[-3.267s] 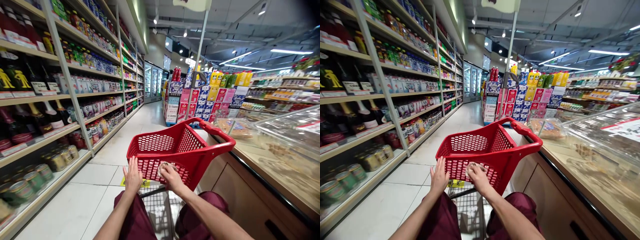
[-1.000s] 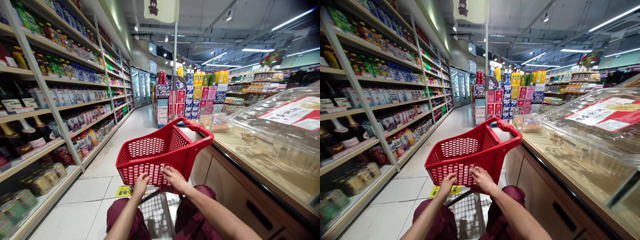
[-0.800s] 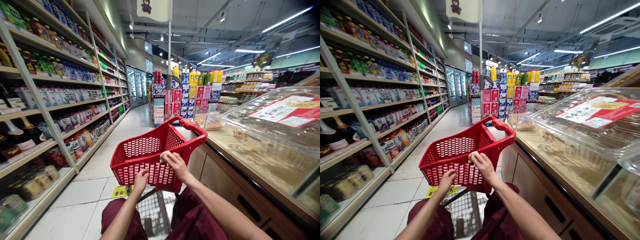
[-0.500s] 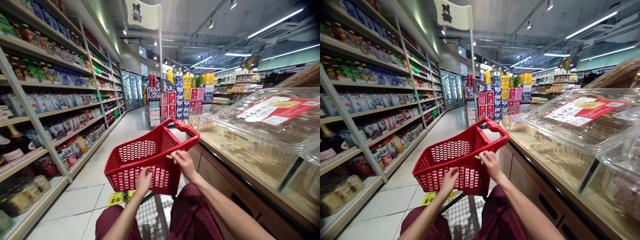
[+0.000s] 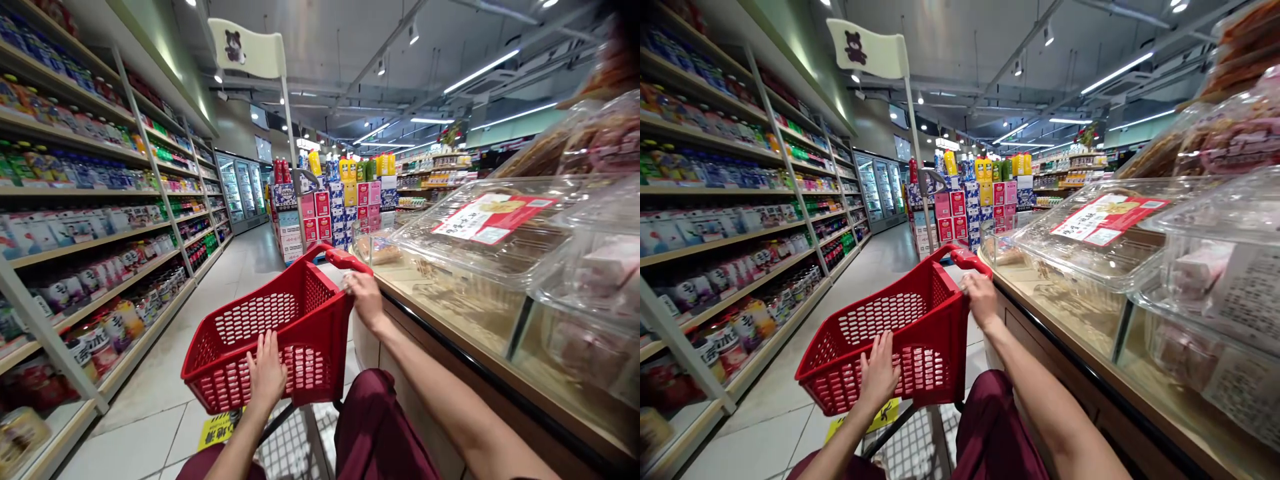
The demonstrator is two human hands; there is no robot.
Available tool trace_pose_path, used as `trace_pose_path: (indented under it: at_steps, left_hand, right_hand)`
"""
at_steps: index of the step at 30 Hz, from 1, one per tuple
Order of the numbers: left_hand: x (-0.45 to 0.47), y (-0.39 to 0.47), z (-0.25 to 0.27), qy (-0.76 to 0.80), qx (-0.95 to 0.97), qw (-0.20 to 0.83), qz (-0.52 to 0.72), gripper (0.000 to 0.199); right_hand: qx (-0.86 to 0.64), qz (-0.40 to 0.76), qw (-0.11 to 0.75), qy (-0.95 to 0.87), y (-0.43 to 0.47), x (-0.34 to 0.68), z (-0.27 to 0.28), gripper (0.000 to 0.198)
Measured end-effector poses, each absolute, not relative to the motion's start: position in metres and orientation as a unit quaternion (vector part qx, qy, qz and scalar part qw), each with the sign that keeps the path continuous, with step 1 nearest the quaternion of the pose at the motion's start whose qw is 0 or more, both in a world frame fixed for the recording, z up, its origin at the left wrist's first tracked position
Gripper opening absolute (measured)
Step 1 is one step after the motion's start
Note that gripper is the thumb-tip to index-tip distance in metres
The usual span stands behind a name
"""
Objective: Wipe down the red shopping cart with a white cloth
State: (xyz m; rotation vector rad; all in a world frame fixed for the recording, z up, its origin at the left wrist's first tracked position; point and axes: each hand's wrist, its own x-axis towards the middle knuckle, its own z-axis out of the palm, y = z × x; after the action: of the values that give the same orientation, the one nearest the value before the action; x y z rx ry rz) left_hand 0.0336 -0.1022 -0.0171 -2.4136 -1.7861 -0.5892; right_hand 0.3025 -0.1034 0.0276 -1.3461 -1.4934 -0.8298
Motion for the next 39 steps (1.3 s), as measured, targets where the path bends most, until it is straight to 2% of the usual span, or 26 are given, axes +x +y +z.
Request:
trace_pose_path:
  at_steps: [5,11,15,21,27,31,36,39]
  left_hand:
    - [0.033,-0.1,-0.011,-0.584,-0.794,0.086,-0.144,0.064]
    - [0.036,-0.098,-0.006,-0.592,-0.791,0.089,-0.127,0.062]
    - [0.037,-0.1,-0.003,-0.593,-0.792,0.09,-0.115,0.066]
    - [0.042,-0.101,-0.002,-0.597,-0.792,0.084,-0.095,0.066]
    - [0.043,-0.1,-0.006,-0.583,-0.801,0.101,-0.091,0.068]
    - [0.043,-0.1,-0.009,-0.578,-0.802,0.11,-0.1,0.068]
    - [0.044,-0.101,-0.009,-0.582,-0.799,0.115,-0.1,0.068]
    - [0.045,-0.101,-0.01,-0.582,-0.799,0.11,-0.105,0.069]
  right_hand:
    - [-0.484,-0.318,0.332,-0.744,-0.085,0.278,0.03,0.021]
    - [-0.582,-0.355,0.399,-0.613,-0.089,0.314,0.043,0.032]
    - [-0.488,-0.34,0.335,-0.73,-0.088,0.296,0.035,0.023]
    - [-0.583,-0.342,0.387,-0.627,-0.091,0.324,0.049,0.032]
    - [-0.515,-0.325,0.307,-0.731,-0.093,0.307,0.04,0.025]
    - [-0.634,-0.317,0.344,-0.616,-0.094,0.325,0.049,0.028]
    - [-0.506,-0.307,0.285,-0.754,-0.088,0.3,0.032,0.026]
    - [-0.554,-0.306,0.3,-0.714,-0.087,0.31,0.038,0.027]
